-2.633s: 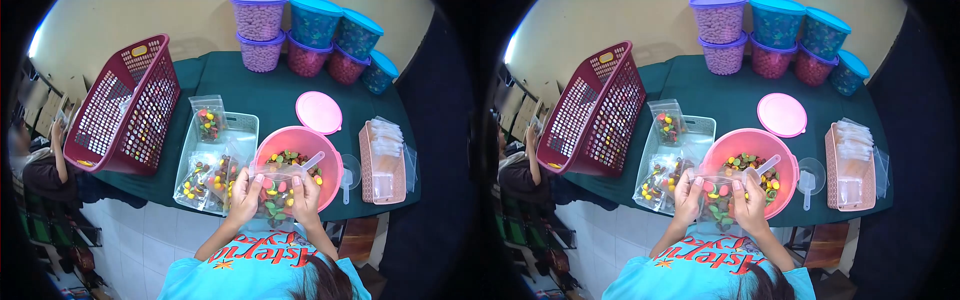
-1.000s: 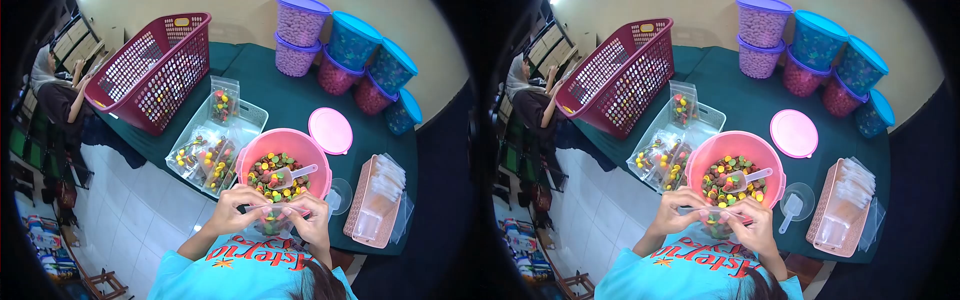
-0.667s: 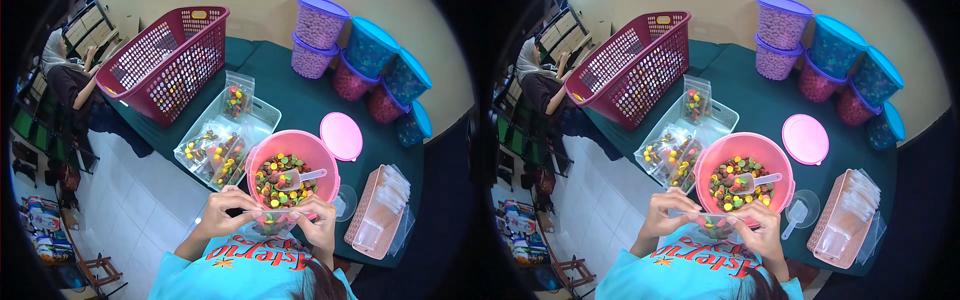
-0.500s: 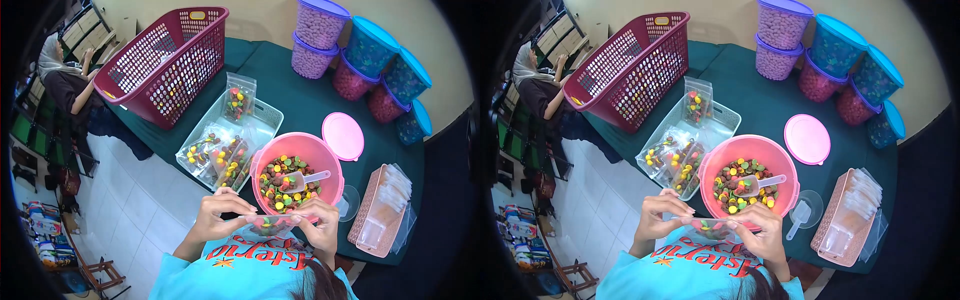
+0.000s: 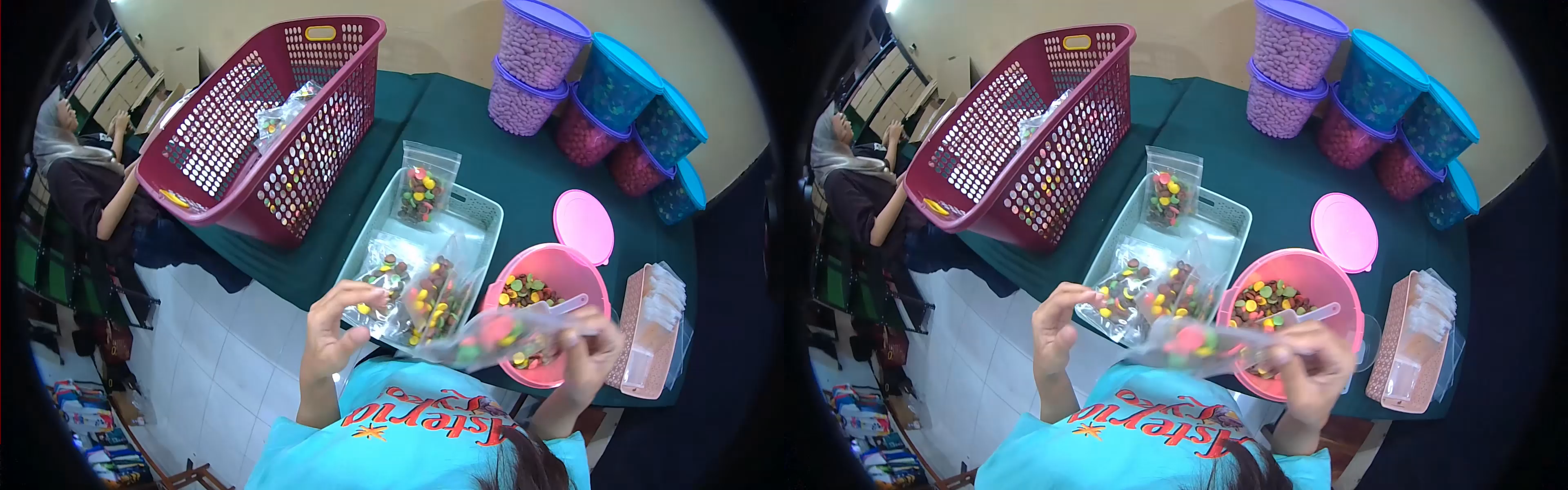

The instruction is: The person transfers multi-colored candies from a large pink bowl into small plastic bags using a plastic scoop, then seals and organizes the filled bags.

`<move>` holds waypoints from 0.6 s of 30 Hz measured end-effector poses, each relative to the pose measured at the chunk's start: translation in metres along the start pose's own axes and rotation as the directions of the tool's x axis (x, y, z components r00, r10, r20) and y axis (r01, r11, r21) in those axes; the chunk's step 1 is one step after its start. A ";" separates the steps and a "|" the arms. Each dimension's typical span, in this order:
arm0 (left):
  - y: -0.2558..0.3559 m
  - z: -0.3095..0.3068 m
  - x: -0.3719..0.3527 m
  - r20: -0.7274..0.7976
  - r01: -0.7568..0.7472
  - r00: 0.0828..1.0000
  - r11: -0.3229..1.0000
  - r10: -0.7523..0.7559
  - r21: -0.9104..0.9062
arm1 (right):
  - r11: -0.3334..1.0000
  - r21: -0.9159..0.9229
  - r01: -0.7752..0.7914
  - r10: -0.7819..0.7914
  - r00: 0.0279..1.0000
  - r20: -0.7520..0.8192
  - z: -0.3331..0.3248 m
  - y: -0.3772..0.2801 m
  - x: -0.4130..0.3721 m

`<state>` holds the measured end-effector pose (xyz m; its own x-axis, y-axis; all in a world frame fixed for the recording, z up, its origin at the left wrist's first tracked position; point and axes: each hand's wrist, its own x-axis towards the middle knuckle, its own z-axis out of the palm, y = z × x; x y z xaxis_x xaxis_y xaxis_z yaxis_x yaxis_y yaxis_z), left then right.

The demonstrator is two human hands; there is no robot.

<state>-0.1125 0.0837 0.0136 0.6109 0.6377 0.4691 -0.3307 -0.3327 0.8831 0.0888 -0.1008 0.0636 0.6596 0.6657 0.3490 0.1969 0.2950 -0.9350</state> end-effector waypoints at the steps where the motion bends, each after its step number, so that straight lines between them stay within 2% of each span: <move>1: -0.005 -0.010 0.001 0.011 0.001 1.000 1.000 -0.001 -0.008 | 0.999 0.004 0.044 -0.044 0.998 -0.053 0.004 -0.001 0.008; 3: -0.018 -0.030 -0.001 -0.039 0.150 0.988 0.985 -0.147 0.082 | 0.989 -0.090 0.115 -0.122 0.990 -0.076 0.012 0.002 0.029; 5: -0.033 -0.045 -0.003 -0.027 0.224 0.975 0.972 -0.223 0.069 | 0.945 -0.311 0.099 -0.134 0.986 -0.094 0.031 0.002 0.055; 7: -0.041 -0.050 0.002 0.049 0.309 0.948 0.947 -0.314 0.091 | 0.971 -0.237 0.028 -0.039 0.998 -0.041 0.052 0.020 0.081; 9: -0.050 -0.057 0.012 0.266 0.307 0.886 0.910 -0.380 0.278 | 0.942 -0.335 -0.002 0.026 0.997 0.066 0.063 0.056 0.101; 11: -0.057 -0.060 0.022 0.467 0.124 0.812 0.885 -0.351 0.450 | 0.887 -0.462 0.000 0.061 0.991 0.117 0.076 0.085 0.114; 15: -0.072 -0.062 0.029 0.583 0.026 0.715 0.848 -0.386 0.529 | 0.861 -0.508 -0.019 0.119 0.979 0.166 0.096 0.130 0.125; 16: -0.072 -0.062 0.030 0.602 0.048 0.674 0.838 -0.428 0.543 | 0.840 -0.543 -0.020 0.137 0.975 0.175 0.100 0.136 0.126; 18: -0.074 -0.064 0.027 0.623 0.005 0.660 0.832 -0.420 0.555 | 0.843 -0.538 -0.017 0.129 0.977 0.171 0.106 0.150 0.128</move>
<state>-0.1173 0.1699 -0.0391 0.9903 0.1273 -0.0564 0.1269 -0.6590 0.7413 0.1256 0.1013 -0.0252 0.5454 0.8057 0.2311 0.5451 -0.1314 -0.8280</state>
